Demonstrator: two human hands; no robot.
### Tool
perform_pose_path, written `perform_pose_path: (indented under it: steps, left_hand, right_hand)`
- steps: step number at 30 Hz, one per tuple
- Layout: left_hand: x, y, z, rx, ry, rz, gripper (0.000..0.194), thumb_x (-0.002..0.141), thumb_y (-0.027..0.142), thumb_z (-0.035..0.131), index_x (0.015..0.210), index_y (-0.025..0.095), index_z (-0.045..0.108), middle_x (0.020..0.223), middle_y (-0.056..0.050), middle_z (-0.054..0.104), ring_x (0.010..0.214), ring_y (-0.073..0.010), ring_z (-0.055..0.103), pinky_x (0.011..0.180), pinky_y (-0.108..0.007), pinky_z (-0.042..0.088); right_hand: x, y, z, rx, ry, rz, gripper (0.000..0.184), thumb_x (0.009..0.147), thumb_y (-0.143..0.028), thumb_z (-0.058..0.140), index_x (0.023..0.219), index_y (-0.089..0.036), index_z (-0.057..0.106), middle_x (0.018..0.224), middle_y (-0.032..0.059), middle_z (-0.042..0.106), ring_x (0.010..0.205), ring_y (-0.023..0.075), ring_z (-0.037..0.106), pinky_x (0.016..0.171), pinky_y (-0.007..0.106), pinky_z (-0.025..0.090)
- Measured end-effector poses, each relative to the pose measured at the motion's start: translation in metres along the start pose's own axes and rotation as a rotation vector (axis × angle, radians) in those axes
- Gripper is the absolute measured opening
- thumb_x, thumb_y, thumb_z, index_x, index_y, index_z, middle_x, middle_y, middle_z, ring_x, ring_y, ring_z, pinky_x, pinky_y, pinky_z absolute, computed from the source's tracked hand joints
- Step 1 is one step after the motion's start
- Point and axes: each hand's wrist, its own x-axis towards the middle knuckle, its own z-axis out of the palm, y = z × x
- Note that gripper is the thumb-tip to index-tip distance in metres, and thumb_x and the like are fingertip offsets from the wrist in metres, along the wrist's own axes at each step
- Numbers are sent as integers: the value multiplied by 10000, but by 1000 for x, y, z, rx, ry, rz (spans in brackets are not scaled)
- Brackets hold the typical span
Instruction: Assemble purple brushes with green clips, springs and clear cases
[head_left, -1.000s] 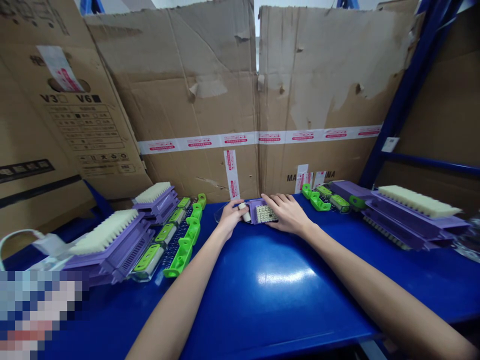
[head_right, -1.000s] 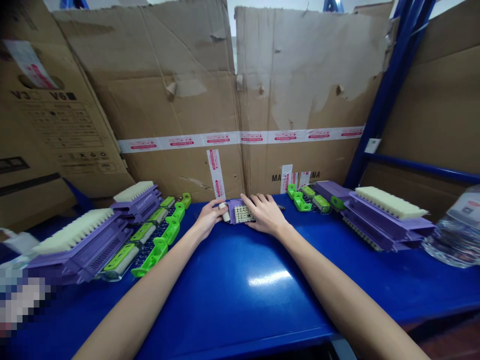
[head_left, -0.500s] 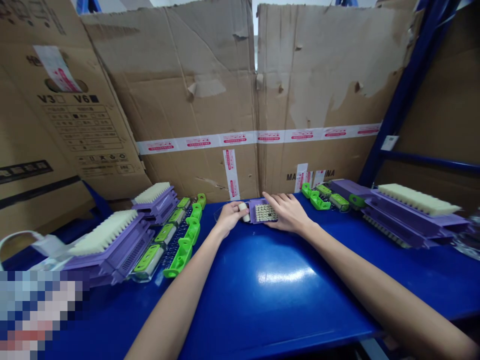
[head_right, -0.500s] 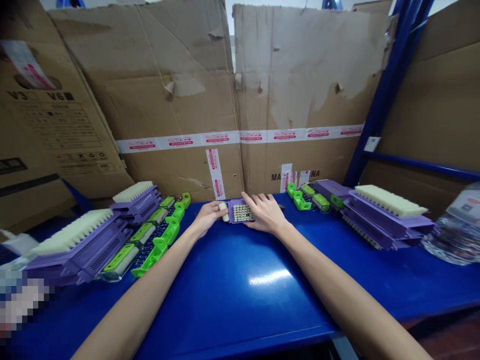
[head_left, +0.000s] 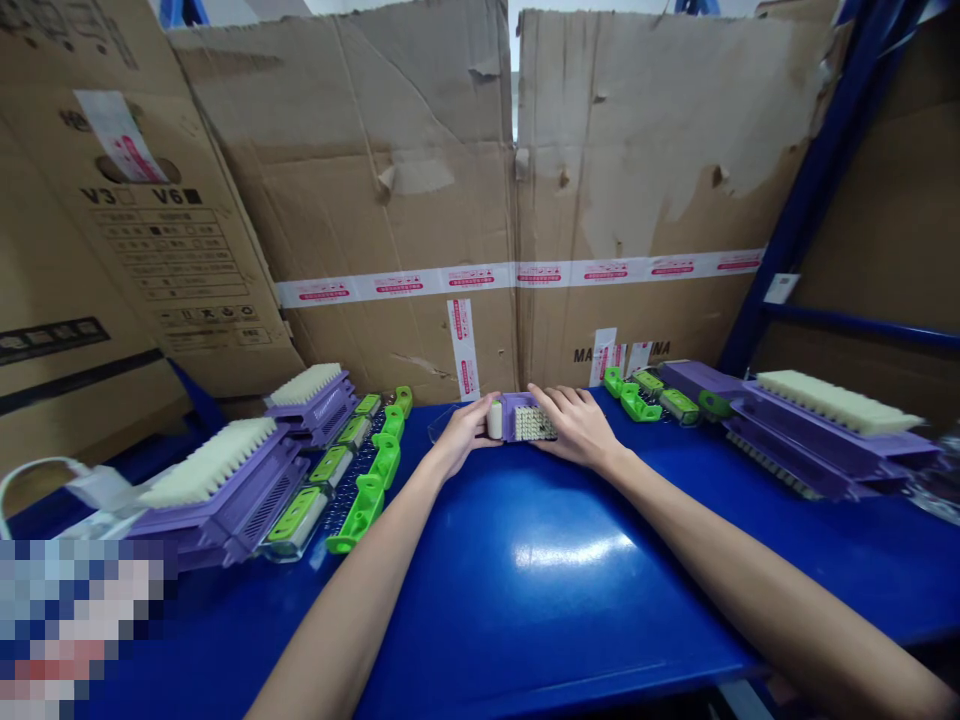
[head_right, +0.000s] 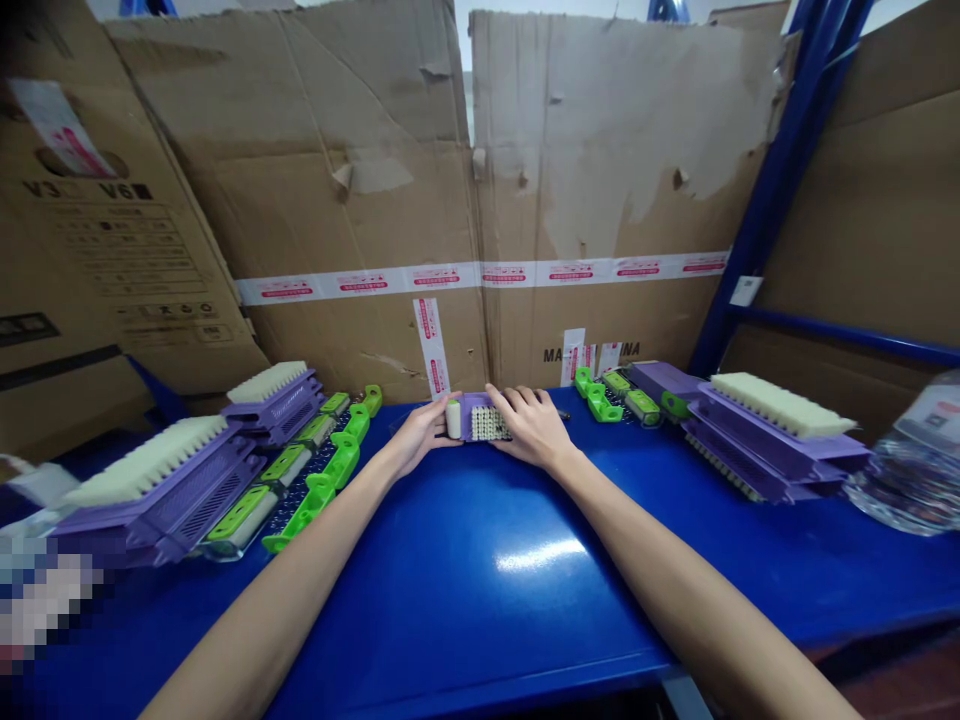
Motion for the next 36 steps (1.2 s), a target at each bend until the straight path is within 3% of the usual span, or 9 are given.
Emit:
perform_pose_path:
  steps: [3, 8, 14, 21, 28, 36]
  left_hand:
    - [1, 0, 4, -91, 41, -96, 471, 875, 488, 442, 1229, 190, 532, 1120, -150, 653, 959, -265, 642, 818, -455, 512]
    - [-3, 6, 6, -173, 40, -216, 499, 864, 511, 424, 1173, 136, 536, 958, -153, 683, 823, -251, 671, 797, -434, 521]
    - [-4, 14, 11, -242, 137, -196, 307, 856, 384, 456, 976, 127, 572, 728, -77, 649, 641, -188, 645, 679, -355, 549]
    - [-4, 15, 12, -262, 141, -161, 232, 847, 332, 479, 938, 145, 582, 736, -58, 633, 616, -171, 627, 598, -332, 549]
    - [-5, 13, 12, -224, 165, -217, 298, 887, 375, 395, 903, 135, 569, 654, -72, 624, 540, -163, 606, 520, -287, 523]
    - [-5, 11, 14, -265, 132, -222, 202, 840, 316, 507, 913, 142, 579, 685, -68, 634, 572, -157, 618, 526, -270, 538]
  right_hand:
    - [0, 0, 1, -15, 45, -18, 736, 812, -490, 546, 1398, -93, 344, 1217, 168, 562, 1082, 298, 472, 893, 406, 314]
    - [1, -3, 0, -43, 87, -47, 704, 834, -478, 530, 1401, -103, 346, 1231, 170, 550, 1092, 307, 461, 895, 418, 321]
    - [-1, -6, 0, -47, 137, -44, 673, 847, -492, 511, 1380, -102, 384, 1220, 169, 553, 1113, 307, 451, 955, 443, 313]
    - [-3, -8, 0, -40, 156, -34, 668, 843, -491, 522, 1370, -98, 399, 1217, 174, 554, 1121, 313, 444, 956, 464, 323]
    - [-3, -8, -3, -44, 121, -51, 675, 835, -473, 537, 1370, -86, 395, 1224, 171, 553, 1119, 318, 440, 957, 462, 320]
    - [-6, -7, 0, -45, 66, -20, 673, 814, -366, 569, 1389, -81, 366, 1224, 169, 552, 1110, 308, 453, 938, 427, 342]
